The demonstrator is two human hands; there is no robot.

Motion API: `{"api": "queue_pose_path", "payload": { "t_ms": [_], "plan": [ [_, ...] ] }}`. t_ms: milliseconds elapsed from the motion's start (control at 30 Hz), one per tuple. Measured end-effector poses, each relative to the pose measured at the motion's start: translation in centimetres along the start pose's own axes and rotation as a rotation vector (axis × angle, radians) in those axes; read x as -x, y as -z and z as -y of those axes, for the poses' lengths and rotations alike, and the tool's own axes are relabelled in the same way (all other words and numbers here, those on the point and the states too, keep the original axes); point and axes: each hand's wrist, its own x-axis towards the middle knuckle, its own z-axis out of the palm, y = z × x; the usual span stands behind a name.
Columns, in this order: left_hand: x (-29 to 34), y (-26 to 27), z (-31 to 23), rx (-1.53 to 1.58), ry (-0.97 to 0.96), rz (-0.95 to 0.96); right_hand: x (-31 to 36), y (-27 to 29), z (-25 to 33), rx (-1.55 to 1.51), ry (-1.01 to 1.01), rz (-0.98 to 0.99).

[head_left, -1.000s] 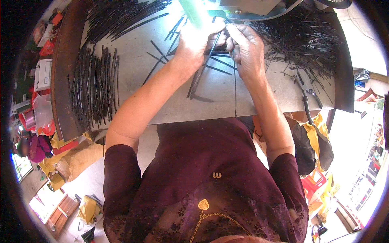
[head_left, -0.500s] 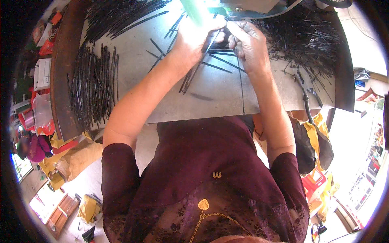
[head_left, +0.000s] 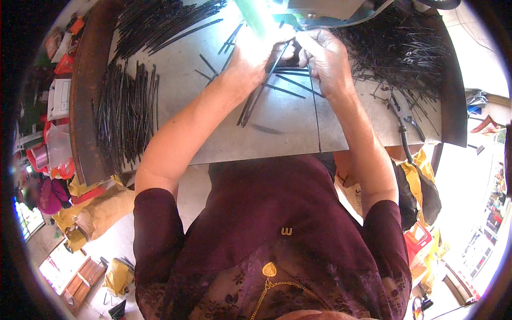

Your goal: The person processes and assembles small black metal rods on a workbench using a specialized fabrication machine and pliers.

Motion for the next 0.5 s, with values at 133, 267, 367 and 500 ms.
{"api": "queue_pose_path", "payload": {
  "t_ms": [133, 267, 367, 500],
  "plan": [
    [-0.4, -0.1, 0.5, 0.096, 0.026, -0.026, 0.2, 0.1, 0.2, 0.068, -0.023, -0.004],
    [0.9, -0.1, 0.3, -0.045, -0.017, 0.008, 0.2, 1.1, 1.5, 0.231, -0.074, 0.104],
    [1.3, -0.2, 0.4, -0.155, -0.052, 0.054, 1.3, 1.4, 0.0, -0.013, -0.153, 0.108],
    [2.0, -0.4, 0.6, -0.16, -0.054, 0.062, 2.6, 0.6, 0.1, -0.156, -0.11, 0.037]
  ]
}}
